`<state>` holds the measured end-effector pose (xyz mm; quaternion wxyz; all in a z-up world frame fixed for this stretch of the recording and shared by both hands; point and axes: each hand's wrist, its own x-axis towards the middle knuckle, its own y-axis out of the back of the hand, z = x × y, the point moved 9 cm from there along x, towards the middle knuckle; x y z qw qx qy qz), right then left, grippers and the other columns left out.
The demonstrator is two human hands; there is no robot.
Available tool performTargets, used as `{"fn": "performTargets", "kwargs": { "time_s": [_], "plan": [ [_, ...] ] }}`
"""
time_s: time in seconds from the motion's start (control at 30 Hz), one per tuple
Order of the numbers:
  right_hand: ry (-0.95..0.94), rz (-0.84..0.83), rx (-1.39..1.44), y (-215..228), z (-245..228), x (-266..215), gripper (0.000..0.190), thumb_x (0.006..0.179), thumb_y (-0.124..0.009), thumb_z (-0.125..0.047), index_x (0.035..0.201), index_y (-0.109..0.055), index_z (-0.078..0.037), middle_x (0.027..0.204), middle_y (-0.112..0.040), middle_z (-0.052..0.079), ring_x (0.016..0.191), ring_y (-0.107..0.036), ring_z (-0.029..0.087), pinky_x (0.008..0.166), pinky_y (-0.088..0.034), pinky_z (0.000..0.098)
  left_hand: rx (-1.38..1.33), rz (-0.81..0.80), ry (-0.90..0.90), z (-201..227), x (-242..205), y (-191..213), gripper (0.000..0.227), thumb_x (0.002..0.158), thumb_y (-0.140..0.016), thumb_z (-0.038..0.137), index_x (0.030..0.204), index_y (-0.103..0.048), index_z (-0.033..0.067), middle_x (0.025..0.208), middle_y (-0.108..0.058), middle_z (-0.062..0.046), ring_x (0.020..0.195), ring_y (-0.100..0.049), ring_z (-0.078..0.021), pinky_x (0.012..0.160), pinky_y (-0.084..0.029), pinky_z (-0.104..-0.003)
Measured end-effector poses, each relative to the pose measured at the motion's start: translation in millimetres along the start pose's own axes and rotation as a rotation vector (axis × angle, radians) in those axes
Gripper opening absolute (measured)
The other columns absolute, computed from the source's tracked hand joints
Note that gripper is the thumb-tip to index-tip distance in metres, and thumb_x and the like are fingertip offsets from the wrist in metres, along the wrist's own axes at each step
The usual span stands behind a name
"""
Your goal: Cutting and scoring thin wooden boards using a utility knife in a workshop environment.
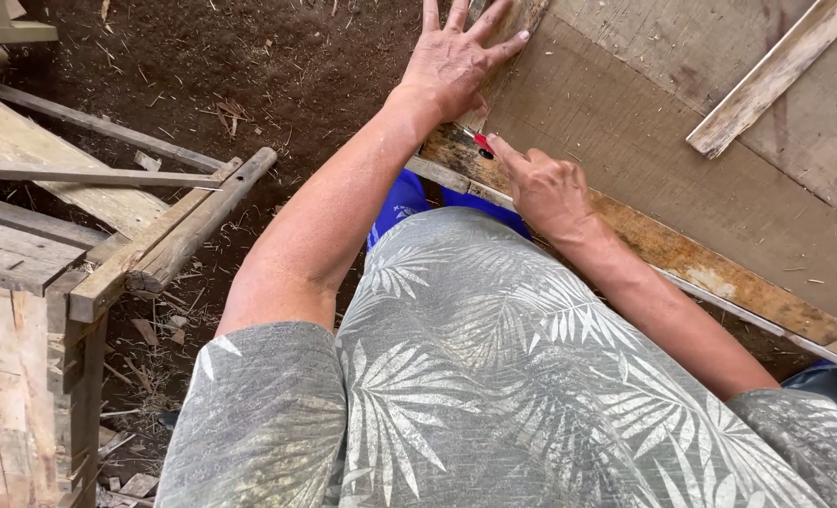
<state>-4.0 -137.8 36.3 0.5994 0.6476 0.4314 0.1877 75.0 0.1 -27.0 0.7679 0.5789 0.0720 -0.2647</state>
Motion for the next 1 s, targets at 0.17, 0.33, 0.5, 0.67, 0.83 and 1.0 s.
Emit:
{"fn": "performTargets", "kwargs": {
  "time_s": [0.17,0.33,0.5,0.67,0.83,1.0],
  "plan": [
    [0.018,0.1,-0.024,11,-3,-7,0.042,0.109,-0.06,-0.021,0.15,-0.063,-0.026,0.061,-0.037,-0.002,0.04,-0.037,0.015,0.034,-0.043,0.0345,-0.031,-0.049,0.009,-1,0,-1,0.106,0.077,-0.084,0.06,0.163,-0.025,0.042,0.169,-0.011,-0.003,0.15,-0.023,-0.0485,0.113,-0.02,-0.076],
    [0.003,0.07,0.026,16,-2,-3,0.047,0.104,-0.059,-0.013,0.149,-0.063,-0.026,0.061,-0.044,0.001,0.042,-0.045,0.022,0.038,-0.044,0.0405,-0.01,-0.025,0.008,-1,0,0,0.107,0.076,-0.085,0.061,0.163,-0.025,0.0426,0.167,-0.017,-0.002,0.145,-0.034,-0.0427,0.111,-0.029,-0.067],
    [0.037,-0.027,0.026,30,-11,3,0.042,0.109,-0.057,-0.015,0.15,-0.061,-0.02,0.057,-0.039,-0.001,0.039,-0.038,0.015,0.032,-0.041,0.0351,-0.028,0.035,0.011,-3,2,-3,0.111,0.069,-0.089,0.06,0.161,-0.03,0.0431,0.166,-0.023,-0.002,0.141,-0.041,-0.0411,0.109,-0.031,-0.068],
    [0.069,-0.066,0.035,17,-2,5,0.044,0.113,-0.054,-0.019,0.157,-0.053,-0.016,0.059,-0.044,-0.005,0.04,-0.034,0.008,0.033,-0.042,0.022,-0.043,0.038,-0.024,-2,6,-3,0.113,0.066,-0.089,0.059,0.161,-0.032,0.0407,0.166,-0.024,-0.003,0.143,-0.039,-0.0409,0.109,-0.032,-0.059],
    [0.095,0.007,0.006,22,-9,18,0.045,0.108,-0.06,-0.013,0.152,-0.061,-0.019,0.061,-0.044,-0.002,0.043,-0.038,0.012,0.037,-0.045,0.0303,-0.016,0.05,-0.031,-3,7,-4,0.114,0.064,-0.088,0.065,0.161,-0.033,0.0418,0.165,-0.023,-0.002,0.143,-0.036,-0.0377,0.107,-0.036,-0.057],
    [0.149,0.025,-0.047,23,-8,24,0.044,0.108,-0.064,-0.015,0.151,-0.062,-0.02,0.061,-0.048,-0.003,0.044,-0.038,0.011,0.038,-0.046,0.0281,-0.018,0.09,-0.047,-3,15,-14,0.112,0.066,-0.09,0.062,0.161,-0.034,0.0402,0.16,-0.03,-0.003,0.126,-0.056,-0.0321,0.086,-0.051,-0.047]
  ]
}}
